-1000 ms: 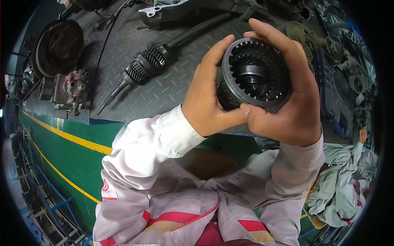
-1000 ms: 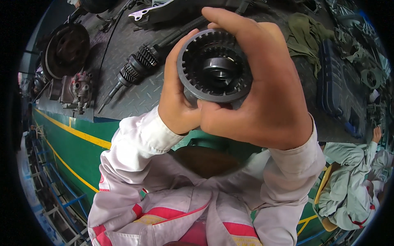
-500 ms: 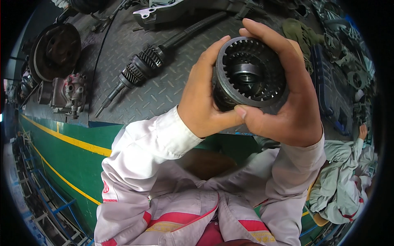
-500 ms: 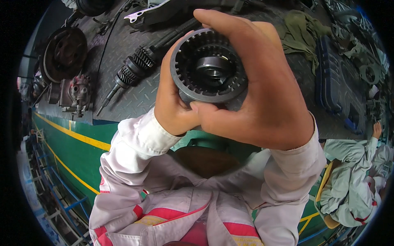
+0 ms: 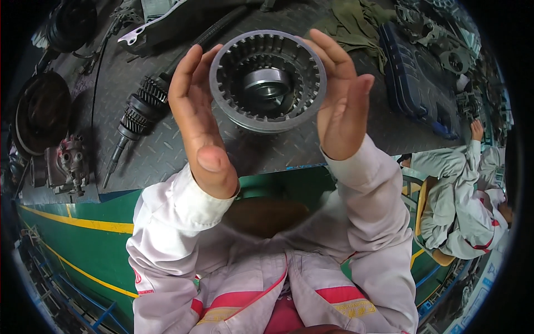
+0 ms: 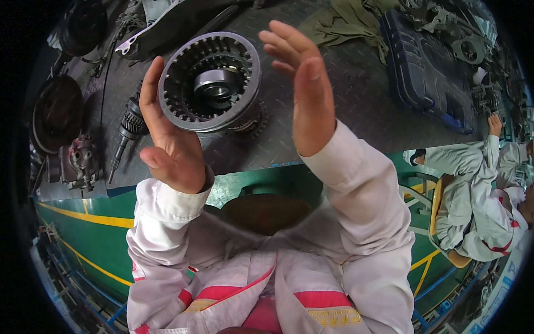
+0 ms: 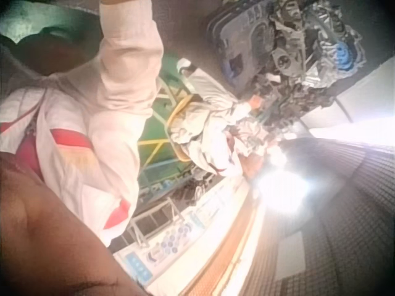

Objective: The person assembles various gears and bearings onto a metal shaft by hand, placing them one by one in a specific sequence.

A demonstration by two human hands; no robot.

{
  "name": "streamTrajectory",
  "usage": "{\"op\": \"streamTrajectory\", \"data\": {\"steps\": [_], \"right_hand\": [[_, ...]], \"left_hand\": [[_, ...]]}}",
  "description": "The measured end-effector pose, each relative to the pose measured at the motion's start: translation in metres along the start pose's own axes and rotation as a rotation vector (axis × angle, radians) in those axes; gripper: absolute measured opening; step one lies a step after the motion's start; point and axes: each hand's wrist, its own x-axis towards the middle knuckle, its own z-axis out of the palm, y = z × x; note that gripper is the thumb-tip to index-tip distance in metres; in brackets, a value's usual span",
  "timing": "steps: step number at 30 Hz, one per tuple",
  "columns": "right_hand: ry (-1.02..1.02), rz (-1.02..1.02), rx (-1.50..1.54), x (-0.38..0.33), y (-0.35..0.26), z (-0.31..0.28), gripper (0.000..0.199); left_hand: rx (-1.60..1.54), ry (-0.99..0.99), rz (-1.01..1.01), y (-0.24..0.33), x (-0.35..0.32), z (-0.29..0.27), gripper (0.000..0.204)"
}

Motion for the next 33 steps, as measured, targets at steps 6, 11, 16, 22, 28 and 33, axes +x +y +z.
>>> {"op": "streamTrajectory", "data": {"steps": [6, 11, 16, 22, 28, 33], "right_hand": [[-0.107, 0.051, 0.142, 0.001, -0.008, 0.019, 0.091], [0.017, 0.158, 0.203, -0.006, 0.000, 0.016, 0.090], [0.097, 0.395, 0.296, -0.014, 0.009, 0.017, 0.084], [0.080, 0.317, 0.297, -0.006, 0.003, 0.027, 0.081], [0.178, 0.271, 0.284, -0.007, 0.008, 0.022, 0.063], [0.258, 0.420, 0.615, -0.012, 0.046, 0.053, 0.046]], "left_hand": [[-0.027, 0.017, 0.034, -0.008, -0.003, 0.007, 0.114], [-0.110, 0.081, -0.124, -0.006, -0.009, 0.003, 0.116], [-0.288, 0.249, -0.375, -0.002, -0.013, 0.001, 0.100], [-0.352, 0.227, -0.301, -0.010, -0.006, -0.005, 0.092], [-0.559, 0.468, -0.366, -0.021, -0.009, -0.011, 0.067], [-0.375, 0.418, -0.495, -0.032, -0.013, -0.028, 0.078]]}}
